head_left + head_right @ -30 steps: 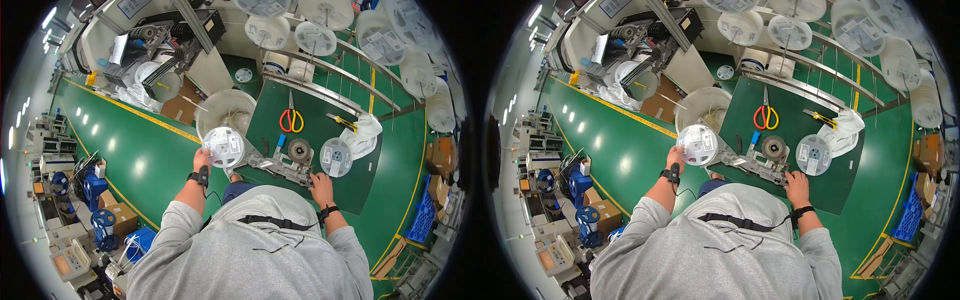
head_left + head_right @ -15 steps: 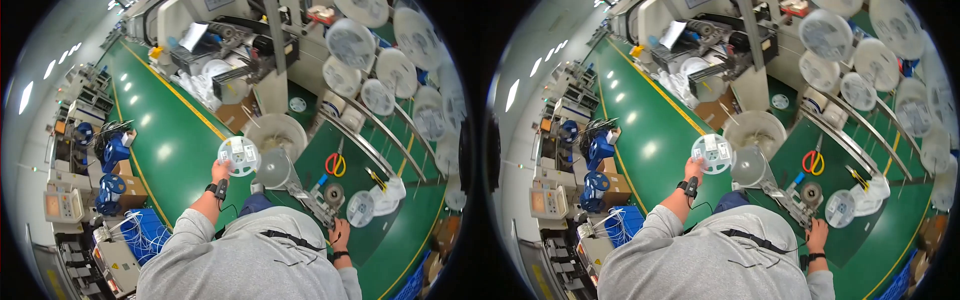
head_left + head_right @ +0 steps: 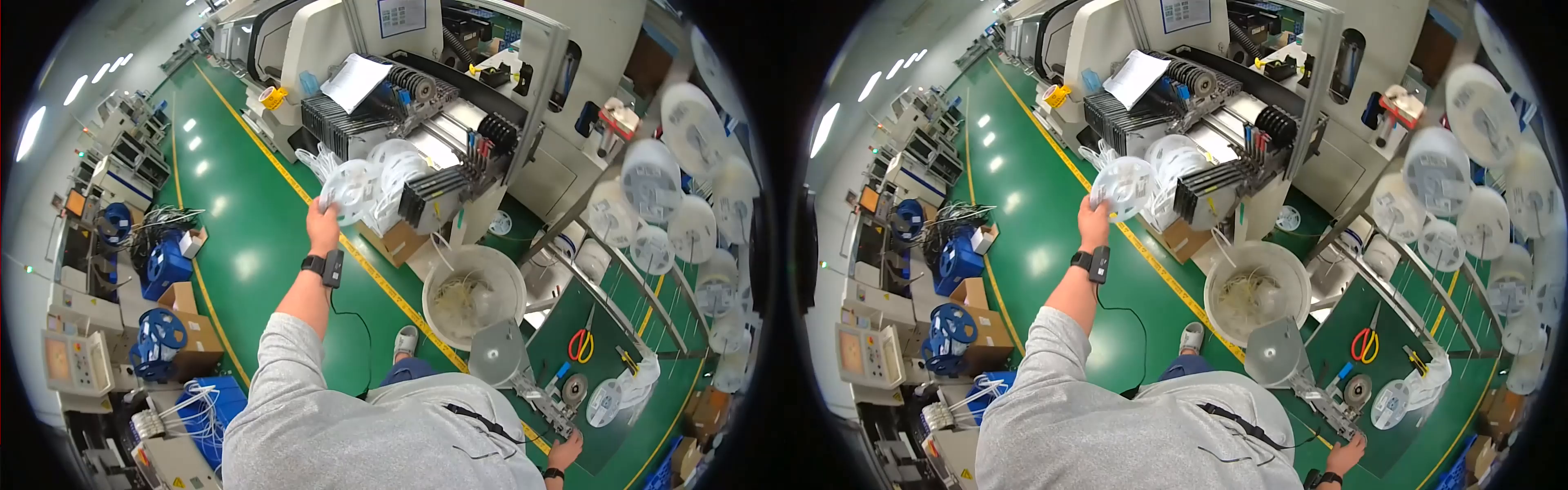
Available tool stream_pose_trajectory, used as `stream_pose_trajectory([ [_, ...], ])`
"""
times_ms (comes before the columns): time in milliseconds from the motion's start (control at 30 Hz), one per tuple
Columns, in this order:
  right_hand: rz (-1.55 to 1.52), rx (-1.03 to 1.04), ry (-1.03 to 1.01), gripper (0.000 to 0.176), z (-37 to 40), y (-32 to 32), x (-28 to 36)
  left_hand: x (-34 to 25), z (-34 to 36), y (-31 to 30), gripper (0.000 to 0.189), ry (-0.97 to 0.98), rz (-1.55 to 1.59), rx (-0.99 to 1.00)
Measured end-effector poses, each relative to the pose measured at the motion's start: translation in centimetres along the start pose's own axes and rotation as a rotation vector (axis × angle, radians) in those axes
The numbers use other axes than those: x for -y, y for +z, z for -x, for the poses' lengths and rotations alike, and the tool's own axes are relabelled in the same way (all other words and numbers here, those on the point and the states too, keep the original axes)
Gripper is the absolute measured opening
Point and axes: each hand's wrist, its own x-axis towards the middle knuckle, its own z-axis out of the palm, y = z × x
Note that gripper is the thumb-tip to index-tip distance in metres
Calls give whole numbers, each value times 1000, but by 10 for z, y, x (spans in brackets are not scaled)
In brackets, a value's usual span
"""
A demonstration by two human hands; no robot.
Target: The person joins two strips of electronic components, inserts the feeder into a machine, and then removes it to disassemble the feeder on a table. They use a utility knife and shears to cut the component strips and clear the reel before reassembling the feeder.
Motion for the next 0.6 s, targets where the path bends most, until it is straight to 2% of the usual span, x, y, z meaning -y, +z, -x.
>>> stream_pose_trajectory([
  [67,-5,5,24,71,20,13,9,-16,-34,23,25,136,-160,75],
  [100,-20,23,41,71,25,6,21,-12,-52,35,25,126,-141,81],
  [167,0,23,72,69,42,0,38,-1,-78,56,23,224,-179,144],
  [267,-149,-10,-11,69,73,-17,61,15,-99,86,26,206,-130,219],
  [367,-154,-56,-18,68,96,-25,75,37,-114,119,29,260,-13,267],
  [433,-166,-47,6,68,110,-31,85,29,-104,131,29,237,-302,303],
  [467,-185,-30,13,67,116,-32,87,39,-100,137,30,436,-355,323],
  [500,-184,-37,29,67,121,-31,87,49,-97,142,30,439,-343,335],
  [567,-188,-60,70,67,129,-26,85,66,-93,152,33,427,-590,560],
  [600,-188,-64,85,67,132,-24,84,69,-91,155,35,388,-641,597],
])
